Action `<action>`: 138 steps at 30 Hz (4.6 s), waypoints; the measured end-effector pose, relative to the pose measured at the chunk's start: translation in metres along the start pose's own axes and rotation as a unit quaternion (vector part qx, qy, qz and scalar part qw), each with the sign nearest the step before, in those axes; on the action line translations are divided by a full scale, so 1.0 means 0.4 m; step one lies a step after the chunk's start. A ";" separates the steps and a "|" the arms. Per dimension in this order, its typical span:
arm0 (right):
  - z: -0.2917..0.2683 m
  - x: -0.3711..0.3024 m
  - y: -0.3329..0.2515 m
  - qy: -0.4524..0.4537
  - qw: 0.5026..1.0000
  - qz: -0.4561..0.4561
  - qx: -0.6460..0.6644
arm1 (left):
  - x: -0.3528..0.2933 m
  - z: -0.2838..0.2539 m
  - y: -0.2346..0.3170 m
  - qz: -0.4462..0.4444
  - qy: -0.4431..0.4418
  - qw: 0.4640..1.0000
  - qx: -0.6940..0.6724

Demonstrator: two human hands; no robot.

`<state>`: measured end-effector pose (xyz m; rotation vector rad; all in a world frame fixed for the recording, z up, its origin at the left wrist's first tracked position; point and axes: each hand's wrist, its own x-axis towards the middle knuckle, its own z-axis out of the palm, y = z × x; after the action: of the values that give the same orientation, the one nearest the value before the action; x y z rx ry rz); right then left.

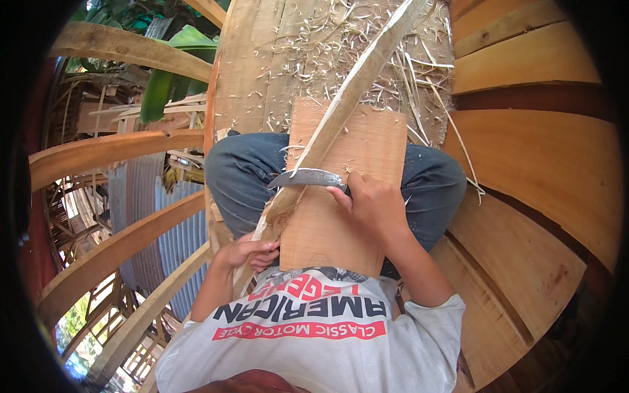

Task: The person sits cross-legged and uses a curved knife to shave thin strips from a long wooden stick held between their legs. They repeatedly draw the knife along the stick to remove bark and smooth the surface, producing wood shavings that accumulate on the platform.

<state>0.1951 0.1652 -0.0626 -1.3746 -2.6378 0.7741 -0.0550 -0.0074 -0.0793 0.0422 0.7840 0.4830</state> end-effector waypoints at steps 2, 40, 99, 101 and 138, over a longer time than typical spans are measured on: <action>0.000 0.016 0.018 0.028 0.999 0.027 -0.021 | 0.003 -0.007 0.001 -0.004 -0.017 1.000 -0.009; -0.111 0.064 0.198 0.186 0.964 0.191 -0.001 | 0.019 -0.026 -0.052 0.049 -0.042 0.997 -0.050; -0.237 -0.069 0.113 0.380 0.917 0.122 0.019 | 0.004 0.185 -0.009 0.242 0.181 0.820 0.487; -0.227 -0.087 0.079 0.347 0.935 0.044 0.056 | -0.005 0.192 -0.007 0.233 0.168 0.840 0.461; -0.326 -0.005 0.248 0.364 0.903 0.185 0.135 | 0.000 0.277 0.003 0.230 0.219 0.829 0.459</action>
<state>0.3076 0.2630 0.0055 -1.6772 -1.6649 0.4814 0.0206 0.0093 -0.0002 1.0781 1.4205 0.5347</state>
